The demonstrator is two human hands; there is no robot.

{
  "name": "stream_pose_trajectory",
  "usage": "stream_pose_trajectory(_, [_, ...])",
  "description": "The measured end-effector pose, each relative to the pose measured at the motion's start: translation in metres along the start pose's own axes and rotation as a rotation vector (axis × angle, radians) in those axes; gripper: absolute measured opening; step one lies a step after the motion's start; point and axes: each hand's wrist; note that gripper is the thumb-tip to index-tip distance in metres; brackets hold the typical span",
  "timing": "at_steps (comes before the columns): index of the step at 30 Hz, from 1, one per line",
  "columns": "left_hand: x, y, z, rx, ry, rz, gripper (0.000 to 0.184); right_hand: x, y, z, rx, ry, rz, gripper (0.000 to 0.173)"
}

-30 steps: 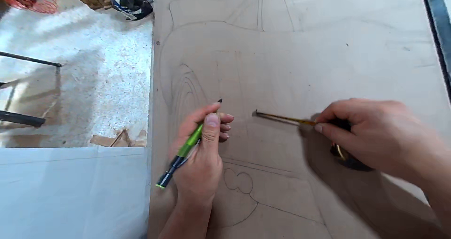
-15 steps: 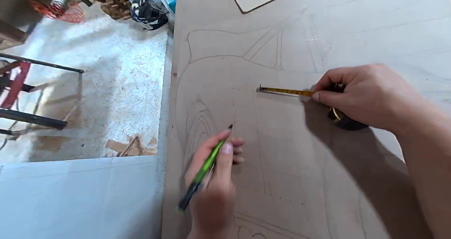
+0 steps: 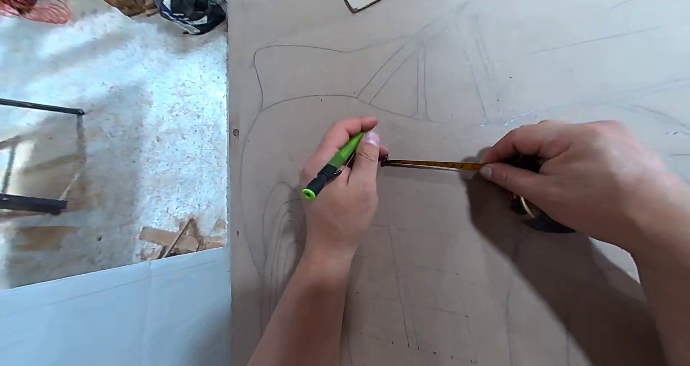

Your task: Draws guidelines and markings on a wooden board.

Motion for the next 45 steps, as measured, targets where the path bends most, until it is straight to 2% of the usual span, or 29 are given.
stream_pose_trajectory(6, [0.000,0.000,0.000,-0.011,0.006,0.001,0.021,0.002,-0.001,-0.001,-0.006,-0.016,-0.027,0.009])
stream_pose_trajectory(10, [0.002,0.012,0.005,0.010,0.067,-0.256,0.030,0.000,-0.001,-0.002,-0.004,-0.001,-0.021,0.010])
stream_pose_trajectory(12, [0.000,0.026,0.006,0.107,0.115,-0.354,0.031,0.001,-0.001,-0.001,-0.009,0.001,-0.016,0.010])
stream_pose_trajectory(16, [0.002,0.036,0.000,0.284,0.083,-0.203,0.013,0.002,-0.001,0.000,-0.012,0.007,-0.006,0.009])
stream_pose_trajectory(20, [-0.003,0.028,-0.005,0.195,0.053,0.011,0.004,0.002,-0.001,0.000,-0.018,-0.015,-0.022,0.008])
stream_pose_trajectory(45, [-0.002,0.022,-0.006,0.163,0.032,0.052,0.004,0.002,-0.001,0.002,-0.005,-0.026,-0.036,0.008])
Point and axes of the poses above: each hand's wrist, its own z-axis towards the middle knuckle, its own y-axis out of the back of the hand, x = y × z, and after that the axes turned 10 degrees about y, right-handed
